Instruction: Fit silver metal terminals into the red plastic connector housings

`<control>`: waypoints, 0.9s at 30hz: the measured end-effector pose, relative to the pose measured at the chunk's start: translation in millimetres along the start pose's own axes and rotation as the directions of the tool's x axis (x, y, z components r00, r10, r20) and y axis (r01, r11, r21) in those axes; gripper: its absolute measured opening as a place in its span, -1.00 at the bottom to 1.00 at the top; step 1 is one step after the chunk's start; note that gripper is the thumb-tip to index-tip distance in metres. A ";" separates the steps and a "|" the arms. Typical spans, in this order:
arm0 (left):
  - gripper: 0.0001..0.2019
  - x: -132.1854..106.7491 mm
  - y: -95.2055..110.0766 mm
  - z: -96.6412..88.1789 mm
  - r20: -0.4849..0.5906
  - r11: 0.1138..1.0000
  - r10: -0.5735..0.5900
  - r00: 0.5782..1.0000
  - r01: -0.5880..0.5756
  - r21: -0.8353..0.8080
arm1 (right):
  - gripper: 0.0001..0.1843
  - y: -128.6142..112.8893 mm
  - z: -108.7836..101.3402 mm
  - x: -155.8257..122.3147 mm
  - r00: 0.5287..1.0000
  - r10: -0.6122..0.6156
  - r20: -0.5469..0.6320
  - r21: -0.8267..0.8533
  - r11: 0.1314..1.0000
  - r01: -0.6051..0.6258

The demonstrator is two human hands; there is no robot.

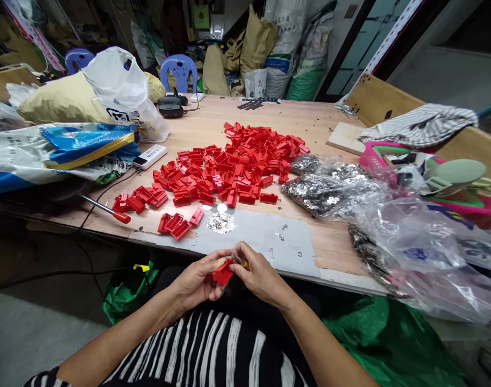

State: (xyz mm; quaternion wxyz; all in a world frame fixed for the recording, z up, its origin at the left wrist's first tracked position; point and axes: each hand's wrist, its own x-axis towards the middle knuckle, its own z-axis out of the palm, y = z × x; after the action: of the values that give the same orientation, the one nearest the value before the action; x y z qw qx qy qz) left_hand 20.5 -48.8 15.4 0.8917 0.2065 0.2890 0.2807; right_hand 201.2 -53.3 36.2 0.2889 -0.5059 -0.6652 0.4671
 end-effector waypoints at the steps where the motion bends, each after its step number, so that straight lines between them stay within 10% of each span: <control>1: -0.59 2.4 1.1 -0.1 -0.012 1.000 0.007 1.000 -0.007 0.013 | -0.89 0.4 -0.2 3.0 1.000 0.000 0.003 0.010 1.000 0.000; 8: -0.41 4.4 19.9 5.3 -0.112 0.928 0.210 0.971 -0.162 0.336 | -0.82 2.1 -3.7 15.4 0.992 0.075 -0.102 0.173 0.983 -0.057; 14: -0.67 -1.3 29.2 2.0 0.034 0.469 0.635 0.772 -0.420 0.777 | -0.82 4.2 3.6 15.7 0.989 0.086 -0.120 0.117 0.990 -0.072; 22: -0.72 -0.4 26.6 -8.1 -0.035 0.490 0.688 0.725 -0.428 0.759 | -0.84 0.2 -22.7 41.6 0.970 0.022 -0.240 -0.300 0.949 -0.095; 27: -0.71 -3.9 25.1 -12.4 0.050 0.375 0.737 0.674 -0.469 0.800 | -0.80 -6.9 -19.7 44.3 0.987 0.019 -0.161 -0.154 0.987 -0.044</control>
State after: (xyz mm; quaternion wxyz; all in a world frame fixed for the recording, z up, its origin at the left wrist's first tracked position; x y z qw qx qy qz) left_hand 0.5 -29.6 21.0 0.4886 0.6035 0.4186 0.4710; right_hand 201.0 -5.4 46.4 0.2928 -0.5732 -0.6665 0.3762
